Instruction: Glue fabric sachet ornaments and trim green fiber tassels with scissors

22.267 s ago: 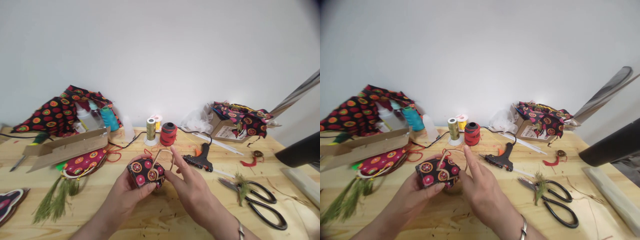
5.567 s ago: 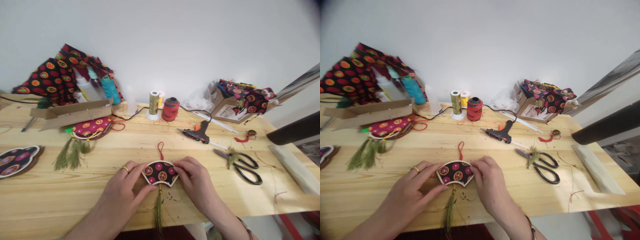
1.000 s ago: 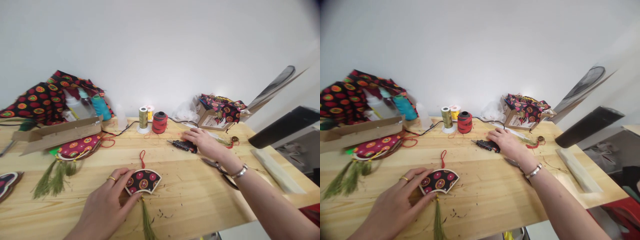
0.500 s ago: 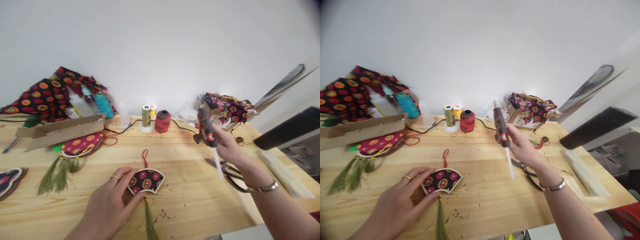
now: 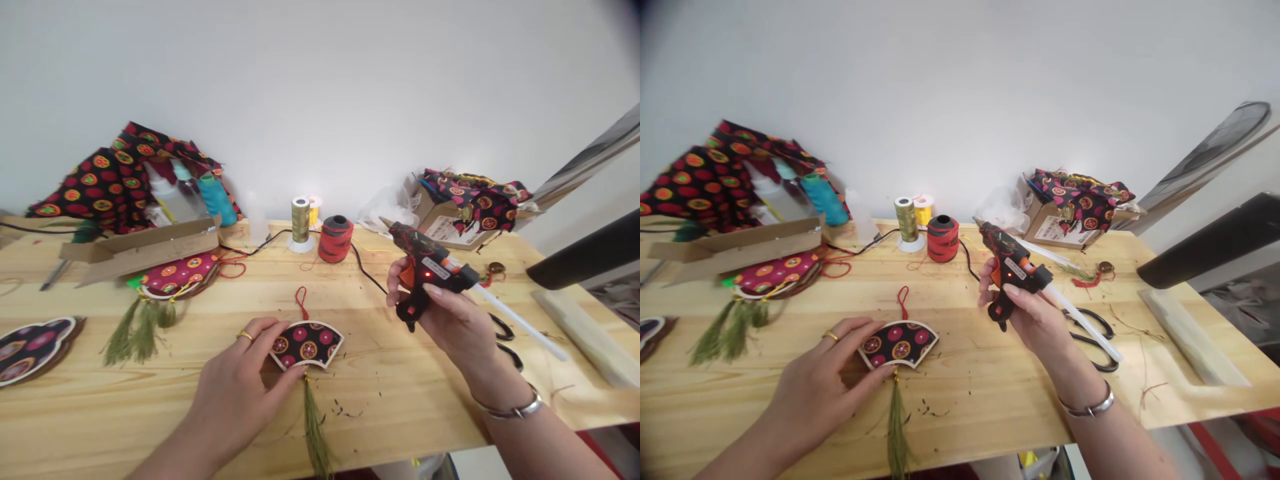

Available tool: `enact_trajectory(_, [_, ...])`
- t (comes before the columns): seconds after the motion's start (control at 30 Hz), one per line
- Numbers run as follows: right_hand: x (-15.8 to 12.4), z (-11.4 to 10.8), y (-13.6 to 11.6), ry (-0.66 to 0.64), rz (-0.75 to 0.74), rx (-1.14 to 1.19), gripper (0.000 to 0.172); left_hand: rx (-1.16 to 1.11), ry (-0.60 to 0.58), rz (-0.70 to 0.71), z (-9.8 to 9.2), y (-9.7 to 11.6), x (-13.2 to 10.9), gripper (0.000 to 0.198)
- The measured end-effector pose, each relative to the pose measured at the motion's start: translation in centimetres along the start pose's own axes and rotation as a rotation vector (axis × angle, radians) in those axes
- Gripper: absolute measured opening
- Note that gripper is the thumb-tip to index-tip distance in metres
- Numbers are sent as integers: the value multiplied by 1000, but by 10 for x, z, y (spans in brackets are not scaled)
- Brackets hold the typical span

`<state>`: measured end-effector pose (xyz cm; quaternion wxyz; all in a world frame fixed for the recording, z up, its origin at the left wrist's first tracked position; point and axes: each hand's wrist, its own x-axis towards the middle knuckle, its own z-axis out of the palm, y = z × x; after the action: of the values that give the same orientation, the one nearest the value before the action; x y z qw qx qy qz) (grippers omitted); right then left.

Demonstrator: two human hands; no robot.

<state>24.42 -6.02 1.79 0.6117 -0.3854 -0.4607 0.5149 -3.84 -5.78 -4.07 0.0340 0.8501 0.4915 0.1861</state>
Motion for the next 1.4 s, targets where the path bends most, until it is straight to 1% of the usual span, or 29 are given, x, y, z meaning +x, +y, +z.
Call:
enact_trajectory(0.1, [-4,-8,11,8,3,-95,33,-30,-10,-8,0,0,0,43])
enact_trajectory(0.2, [-7,-17,16,-17,3,-393,36,-75,5,-17,1,-1,0,43])
enact_trajectory(0.27, [-7,-18,14,-36,31,-587,35,-121,26,-18,2,-3,0,43])
enact_trajectory(0.3, [-6,-15,12,-33,39,-644,35,-142,40,-21,2,-4,0,43])
enact_trajectory(0.37, [0,-9,5,19,50,-694,36,-175,55,-27,3,-6,0,44])
enact_trajectory(0.47, [17,-2,-4,176,65,-733,37,-205,60,-25,4,-9,-1,44])
enact_trajectory(0.53, [31,-4,-8,222,82,-761,35,-218,78,-21,4,-10,-1,45])
enact_trajectory(0.57, [36,-6,-9,221,77,-777,34,-220,90,-19,4,-10,-1,45])
enact_trajectory(0.6, [41,-8,-10,209,54,-792,32,-221,100,-14,4,-10,-2,45])
enact_trajectory(0.67, [45,-12,-10,138,-59,-831,26,-221,115,2,3,-10,-2,46])
enact_trajectory(0.73, [42,-13,-10,-1,-175,-852,18,-233,118,11,1,-8,-3,45])
enact_trajectory(0.77, [38,-13,-10,-84,-207,-854,15,-247,116,10,0,-7,-2,45])
enact_trajectory(0.83, [30,-12,-10,-238,-211,-857,11,-279,105,6,-2,-5,-1,44])
enact_trajectory(0.93, [17,-14,-7,-381,-160,-847,11,-284,104,8,-5,-2,2,43])
enact_trajectory(1.03, [11,-19,-1,-410,-123,-815,16,-253,96,-11,-5,0,3,43])
enact_trajectory(1.13, [10,-23,6,-439,-115,-779,21,-290,73,-77,-3,-2,2,46])
enact_trajectory(1.27, [9,-24,11,-488,-125,-790,22,-516,38,-225,-3,-4,-3,47])
enact_trajectory(1.33, [8,-23,11,-487,-135,-786,22,-645,54,-298,-6,-4,-6,42])
enact_trajectory(1.4, [7,-23,11,-471,-135,-778,22,-692,82,-311,-8,-4,-9,37])
